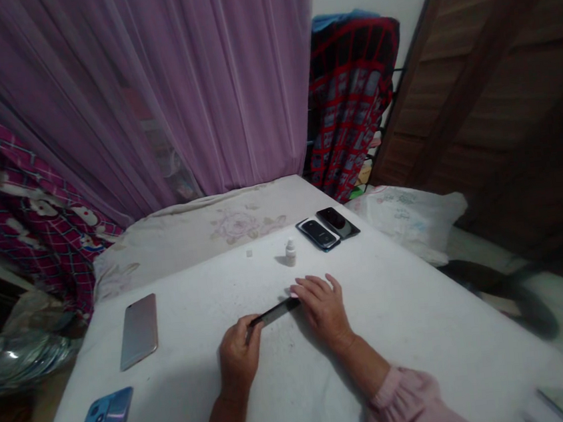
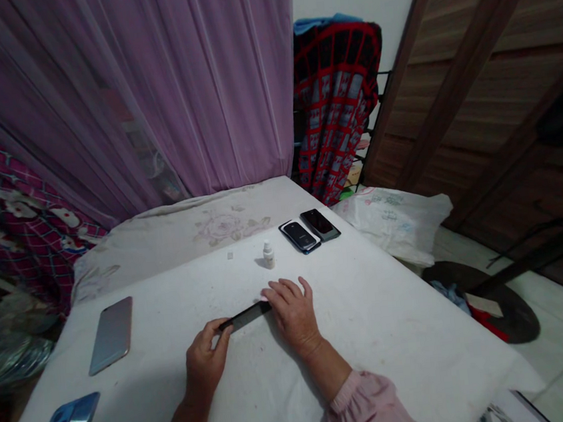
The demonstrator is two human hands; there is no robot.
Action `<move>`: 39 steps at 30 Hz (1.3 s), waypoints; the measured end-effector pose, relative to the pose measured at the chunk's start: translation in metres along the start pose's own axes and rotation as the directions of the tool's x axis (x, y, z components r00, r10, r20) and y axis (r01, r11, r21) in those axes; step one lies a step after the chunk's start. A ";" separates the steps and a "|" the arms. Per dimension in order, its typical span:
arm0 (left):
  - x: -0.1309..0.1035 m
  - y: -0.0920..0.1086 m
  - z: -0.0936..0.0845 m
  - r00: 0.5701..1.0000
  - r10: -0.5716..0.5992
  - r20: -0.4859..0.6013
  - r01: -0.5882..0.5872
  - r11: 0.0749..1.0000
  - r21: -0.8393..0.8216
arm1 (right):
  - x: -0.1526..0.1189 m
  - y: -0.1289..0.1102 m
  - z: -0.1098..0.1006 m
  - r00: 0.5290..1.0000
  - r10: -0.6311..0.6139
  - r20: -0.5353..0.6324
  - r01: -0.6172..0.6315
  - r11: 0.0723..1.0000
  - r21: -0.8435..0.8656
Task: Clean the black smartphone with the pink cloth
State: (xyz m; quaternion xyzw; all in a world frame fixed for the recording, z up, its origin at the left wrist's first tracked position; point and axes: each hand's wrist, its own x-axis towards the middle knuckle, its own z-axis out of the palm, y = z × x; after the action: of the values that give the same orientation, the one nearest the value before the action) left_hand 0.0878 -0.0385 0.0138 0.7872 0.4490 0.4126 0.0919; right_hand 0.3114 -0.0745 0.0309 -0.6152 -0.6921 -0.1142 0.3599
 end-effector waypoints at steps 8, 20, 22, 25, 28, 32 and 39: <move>0.000 -0.006 0.005 0.997 -0.072 0.000 0.072 0.997 0.011 | -0.002 0.022 0.014 0.973 0.226 -0.045 -0.214 0.959 0.188; -0.002 -0.007 0.005 0.999 -0.052 0.015 0.052 0.999 0.008 | 0.012 -0.023 0.007 1.000 -0.024 -0.012 0.024 0.999 0.023; -0.002 -0.007 0.006 1.000 -0.015 -0.001 0.015 1.000 0.014 | 0.013 -0.036 0.012 0.997 -0.072 -0.010 0.073 0.996 0.043; -0.001 -0.008 0.006 1.000 0.013 -0.006 -0.013 1.000 0.007 | 0.014 -0.055 0.022 0.989 -0.147 -0.006 0.147 0.987 0.060; 0.000 -0.008 0.006 1.000 -0.001 0.011 0.001 1.000 -0.001 | 0.016 -0.071 0.030 0.980 -0.200 0.008 0.199 0.977 0.073; -0.001 -0.008 0.005 0.999 -0.037 0.017 0.037 0.999 0.002 | 0.017 -0.079 0.032 0.965 -0.261 0.030 0.259 0.963 0.077; -0.002 -0.012 0.008 0.986 -0.157 0.054 0.158 0.987 -0.031 | 0.015 -0.024 0.021 0.995 -0.051 0.084 0.047 0.998 0.045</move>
State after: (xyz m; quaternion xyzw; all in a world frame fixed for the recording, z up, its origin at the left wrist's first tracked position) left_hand 0.0856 -0.0312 0.0018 0.7579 0.4999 0.3916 0.1498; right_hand 0.2817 -0.0552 0.0323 -0.5944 -0.7240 -0.0819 0.3404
